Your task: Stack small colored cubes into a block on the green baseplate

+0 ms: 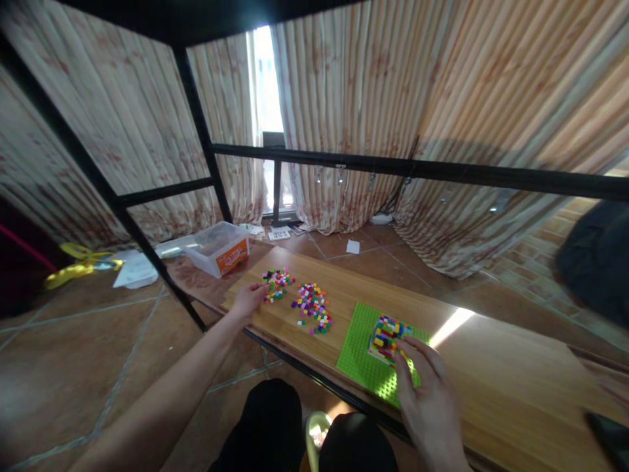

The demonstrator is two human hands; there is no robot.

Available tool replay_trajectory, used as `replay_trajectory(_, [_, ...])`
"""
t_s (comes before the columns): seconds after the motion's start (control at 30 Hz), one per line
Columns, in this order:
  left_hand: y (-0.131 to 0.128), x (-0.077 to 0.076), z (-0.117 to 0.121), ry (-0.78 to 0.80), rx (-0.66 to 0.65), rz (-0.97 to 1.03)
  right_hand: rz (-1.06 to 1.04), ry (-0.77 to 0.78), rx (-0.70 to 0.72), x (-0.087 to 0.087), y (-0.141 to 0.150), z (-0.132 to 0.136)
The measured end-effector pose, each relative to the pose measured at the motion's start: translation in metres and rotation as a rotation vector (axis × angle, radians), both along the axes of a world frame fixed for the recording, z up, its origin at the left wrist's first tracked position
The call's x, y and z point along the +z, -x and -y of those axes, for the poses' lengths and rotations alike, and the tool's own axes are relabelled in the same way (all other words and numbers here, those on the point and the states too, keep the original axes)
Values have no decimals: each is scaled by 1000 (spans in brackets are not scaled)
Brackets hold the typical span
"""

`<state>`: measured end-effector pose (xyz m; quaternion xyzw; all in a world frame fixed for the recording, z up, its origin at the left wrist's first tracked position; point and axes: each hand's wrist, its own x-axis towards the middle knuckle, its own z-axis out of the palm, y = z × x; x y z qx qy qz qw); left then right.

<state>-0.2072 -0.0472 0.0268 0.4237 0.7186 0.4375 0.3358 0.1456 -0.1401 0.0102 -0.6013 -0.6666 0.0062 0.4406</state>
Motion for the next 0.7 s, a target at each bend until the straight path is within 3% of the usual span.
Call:
replay_trajectory(0.1, [-28,12,37,22,-143,241,-169,97,121,8,27,17])
replay_trajectory(0.2, [-63,23,83,140,-332,1139,-272,160,263,24,58,32])
replay_trajectory(0.3, [-95,34,122,281,-367,1575,-346,134,384,41,81,42])
replay_trajectory(0.4, [-119,43,146,387,-370,1693,-397,86,445,53,88,52])
replay_trajectory(0.53, [-138,49,161,470,-381,1674,-437,52,461,59,84,68])
replay_trajectory(0.7, [-147,39,165,464,-422,1561,-455,92,362,43,66,82])
